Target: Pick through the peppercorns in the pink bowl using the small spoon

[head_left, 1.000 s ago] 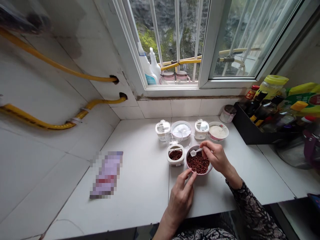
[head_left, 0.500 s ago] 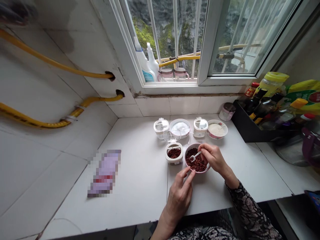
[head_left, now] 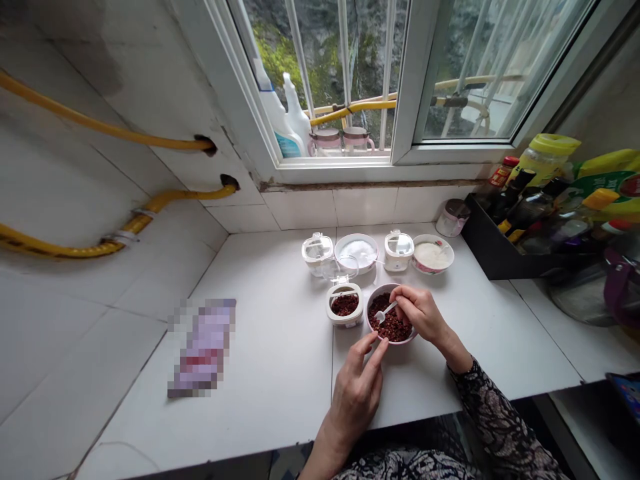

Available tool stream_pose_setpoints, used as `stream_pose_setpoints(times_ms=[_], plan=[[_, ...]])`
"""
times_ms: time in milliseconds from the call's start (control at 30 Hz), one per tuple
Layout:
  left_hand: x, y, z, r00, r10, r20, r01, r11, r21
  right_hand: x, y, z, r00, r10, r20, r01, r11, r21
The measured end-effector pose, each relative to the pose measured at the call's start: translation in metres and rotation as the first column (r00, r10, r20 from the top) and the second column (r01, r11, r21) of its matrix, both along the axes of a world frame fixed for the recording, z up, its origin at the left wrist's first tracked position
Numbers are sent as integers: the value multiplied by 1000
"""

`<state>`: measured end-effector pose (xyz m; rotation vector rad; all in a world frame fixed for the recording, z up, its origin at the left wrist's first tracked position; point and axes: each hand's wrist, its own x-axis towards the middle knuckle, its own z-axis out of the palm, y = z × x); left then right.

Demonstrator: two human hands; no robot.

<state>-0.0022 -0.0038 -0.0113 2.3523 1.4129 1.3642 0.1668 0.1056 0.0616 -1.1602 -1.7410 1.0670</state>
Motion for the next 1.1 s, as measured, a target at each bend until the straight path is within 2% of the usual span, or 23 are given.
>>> stream_pose_setpoints(times_ms=[200, 467, 633, 733, 833, 900, 967, 1033, 1100], plan=[[-1, 1, 2, 1000, -14, 4, 14, 1000, 10, 1, -1, 3, 989, -77, -127, 61, 990, -125], [0, 1, 2, 1000, -20, 6, 20, 1000, 21, 1, 2, 2, 966, -133, -220, 94, 979, -180], [0, 1, 1, 1000, -23, 7, 23, 1000, 20, -2, 2, 7, 935, -153, -320, 90, 975, -205], [-1, 1, 0, 1000, -23, 3, 23, 1000, 16, -12, -3, 12, 937, -109, -331, 85, 993, -84], [-1, 1, 0, 1000, -16, -9, 16, 1000, 24, -24, -9, 14, 981, -23, -194, 57, 983, 173], [0, 2, 1, 1000, -10, -11, 11, 999, 40, -29, -11, 13, 998, 61, -26, -47, 930, 366], [0, 2, 2, 1000, -8, -12, 9, 999, 52, -31, -12, 12, 990, 112, 91, -142, 851, 505], [0, 2, 4, 1000, -9, -14, 10, 999, 49, -28, -12, 11, 990, 102, 94, -138, 819, 556], [-1, 2, 4, 1000, -11, -16, 12, 999, 40, -21, -11, 11, 999, 38, 18, -42, 858, 512]])
